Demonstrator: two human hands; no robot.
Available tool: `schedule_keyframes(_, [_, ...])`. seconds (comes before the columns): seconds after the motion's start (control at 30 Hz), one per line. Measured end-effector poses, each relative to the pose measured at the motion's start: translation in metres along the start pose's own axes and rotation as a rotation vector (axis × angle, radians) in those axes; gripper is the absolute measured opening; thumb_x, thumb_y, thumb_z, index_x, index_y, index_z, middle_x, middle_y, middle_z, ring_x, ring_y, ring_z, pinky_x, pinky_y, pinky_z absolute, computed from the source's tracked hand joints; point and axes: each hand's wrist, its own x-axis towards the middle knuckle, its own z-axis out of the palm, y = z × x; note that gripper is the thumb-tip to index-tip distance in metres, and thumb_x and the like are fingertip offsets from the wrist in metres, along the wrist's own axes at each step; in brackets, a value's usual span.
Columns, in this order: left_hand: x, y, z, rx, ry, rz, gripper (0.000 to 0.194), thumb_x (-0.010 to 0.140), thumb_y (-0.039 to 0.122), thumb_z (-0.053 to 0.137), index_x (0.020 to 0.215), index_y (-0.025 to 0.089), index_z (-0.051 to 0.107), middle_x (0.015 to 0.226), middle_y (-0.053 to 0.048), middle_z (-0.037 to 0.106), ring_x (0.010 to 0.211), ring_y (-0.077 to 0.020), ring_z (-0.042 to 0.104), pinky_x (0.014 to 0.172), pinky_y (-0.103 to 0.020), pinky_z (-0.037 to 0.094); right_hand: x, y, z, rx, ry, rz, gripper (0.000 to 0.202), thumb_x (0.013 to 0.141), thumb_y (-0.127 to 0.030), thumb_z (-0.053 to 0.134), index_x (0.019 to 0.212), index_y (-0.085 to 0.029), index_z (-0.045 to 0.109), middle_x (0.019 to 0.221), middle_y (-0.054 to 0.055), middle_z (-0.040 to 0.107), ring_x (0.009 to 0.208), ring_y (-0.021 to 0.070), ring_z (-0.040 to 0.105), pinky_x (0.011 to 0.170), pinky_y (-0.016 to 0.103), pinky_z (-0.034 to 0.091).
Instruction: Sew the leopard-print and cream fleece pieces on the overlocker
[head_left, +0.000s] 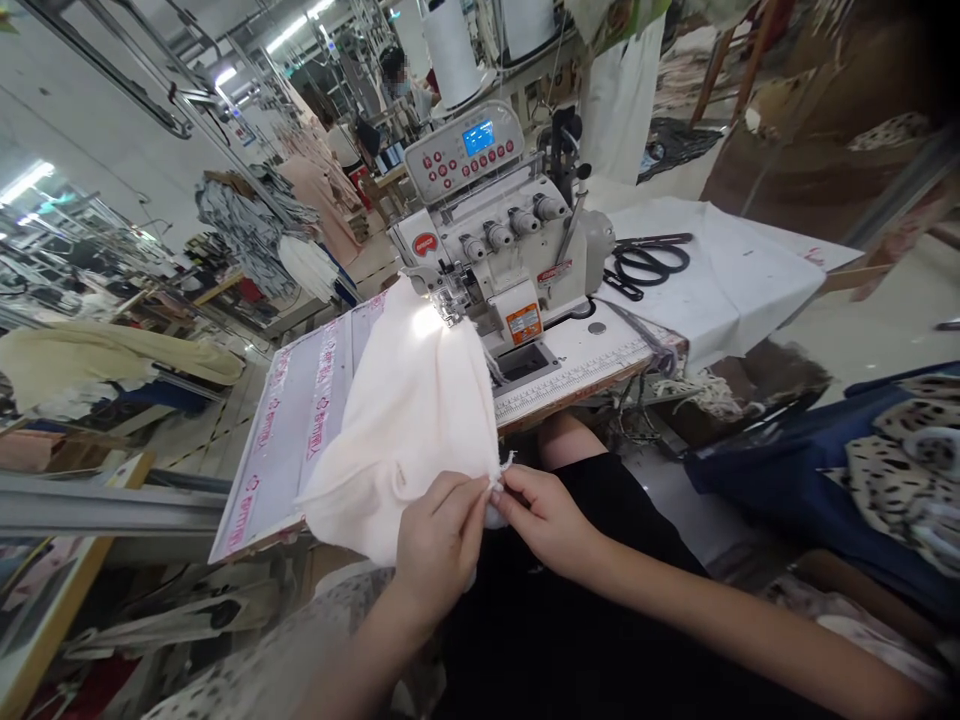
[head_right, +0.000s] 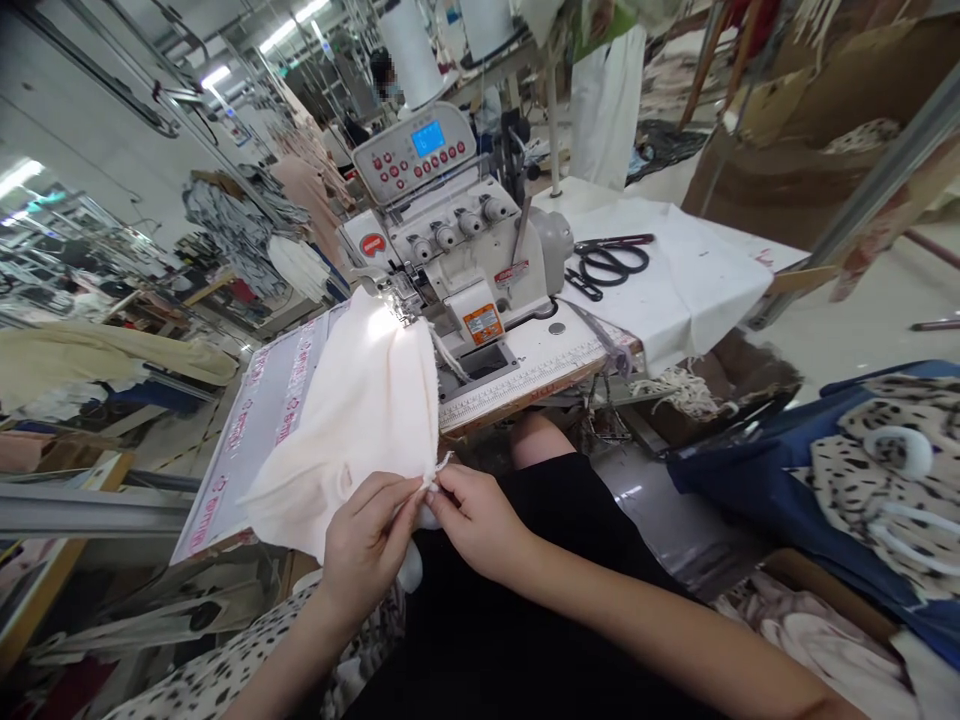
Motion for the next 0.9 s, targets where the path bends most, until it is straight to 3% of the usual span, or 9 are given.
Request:
schedule_keyframes(0.13, [0.002, -0.002, 0.000, 0.028, -0.014, 0.051, 0.021, 0.082, 0.009, 0.048, 0.101, 0.016, 0.055, 0.082, -0.005, 0.057, 0.074, -0.0116, 0.054, 0.065, -0.023, 0.048, 0.000, -0.005, -0.003, 0.028, 0.000, 0.043, 0.015, 0.080, -0.017, 0.045, 0.066, -0.017, 0.048, 0.064, -0.002, 0.047, 0.061, 0.0115, 0.043, 0.058, 0.023, 0.035])
schedule_keyframes(0.3, [0.005, -0.004, -0.002, 0.053, -0.071, 0.062, 0.017, 0.081, 0.014, 0.052, 0.098, 0.016, 0.054, 0.081, -0.004, 0.056, 0.073, -0.0118, 0.054, 0.064, -0.022, 0.048, -0.001, -0.009, -0.011, 0.276, -0.154, 0.173, 0.012, 0.075, -0.016, 0.041, 0.068, -0.015, 0.050, 0.065, -0.001, 0.046, 0.064, 0.0126, 0.044, 0.061, 0.024, 0.038])
schedule_keyframes(0.43, [0.006, -0.006, -0.002, 0.057, -0.073, 0.074, 0.015, 0.081, 0.014, 0.049, 0.095, 0.015, 0.055, 0.078, -0.004, 0.055, 0.071, -0.0115, 0.055, 0.062, -0.022, 0.048, -0.002, -0.005, -0.014, 0.491, -0.213, 0.281, 0.019, 0.081, -0.022, 0.036, 0.074, -0.015, 0.053, 0.073, 0.002, 0.051, 0.073, 0.0145, 0.051, 0.069, 0.027, 0.042])
schedule_keyframes(0.5, [0.006, -0.007, -0.001, 0.045, -0.053, 0.088, 0.014, 0.081, 0.014, 0.048, 0.092, 0.015, 0.055, 0.076, -0.005, 0.056, 0.070, -0.0115, 0.055, 0.061, -0.022, 0.047, -0.002, -0.007, -0.016, 0.452, -0.225, 0.279, 0.025, 0.085, -0.026, 0.033, 0.076, -0.014, 0.054, 0.075, 0.003, 0.053, 0.073, 0.0148, 0.052, 0.069, 0.027, 0.044])
schedule_keyframes(0.6, [0.006, -0.010, -0.001, 0.021, -0.013, 0.097, 0.012, 0.079, 0.013, 0.049, 0.089, 0.015, 0.056, 0.074, -0.004, 0.056, 0.068, -0.0115, 0.054, 0.060, -0.022, 0.046, 0.002, -0.016, -0.026, 0.034, -0.163, 0.091, 0.024, 0.086, -0.024, 0.037, 0.077, -0.014, 0.056, 0.072, 0.003, 0.054, 0.070, 0.0148, 0.052, 0.067, 0.027, 0.044])
schedule_keyframes(0.73, [0.008, -0.010, -0.002, -0.004, 0.044, 0.106, 0.014, 0.078, 0.011, 0.051, 0.090, 0.015, 0.055, 0.073, -0.003, 0.056, 0.067, -0.0111, 0.054, 0.059, -0.022, 0.045, 0.015, -0.018, -0.039, -0.555, 0.032, -0.423, 0.019, 0.079, -0.012, 0.044, 0.092, -0.014, 0.058, 0.095, 0.010, 0.057, 0.082, 0.0172, 0.053, 0.072, 0.029, 0.045])
schedule_keyframes(0.8, [0.009, -0.007, -0.004, -0.006, 0.057, 0.107, 0.013, 0.078, 0.011, 0.050, 0.089, 0.016, 0.055, 0.073, -0.003, 0.057, 0.067, -0.0112, 0.054, 0.059, -0.022, 0.045, 0.023, -0.013, -0.042, -0.670, -0.036, -0.659, 0.022, 0.081, -0.010, 0.045, 0.098, -0.014, 0.057, 0.106, 0.011, 0.057, 0.086, 0.0171, 0.054, 0.073, 0.028, 0.046])
schedule_keyframes(0.9, [0.005, 0.003, -0.009, 0.009, 0.051, 0.052, 0.014, 0.078, 0.010, 0.049, 0.090, 0.016, 0.055, 0.074, -0.004, 0.056, 0.068, -0.0118, 0.054, 0.059, -0.022, 0.046, 0.032, -0.007, -0.042, -0.738, -0.126, -0.805, 0.017, 0.084, -0.012, 0.043, 0.093, -0.014, 0.057, 0.097, 0.008, 0.063, 0.077, 0.0150, 0.057, 0.065, 0.024, 0.048])
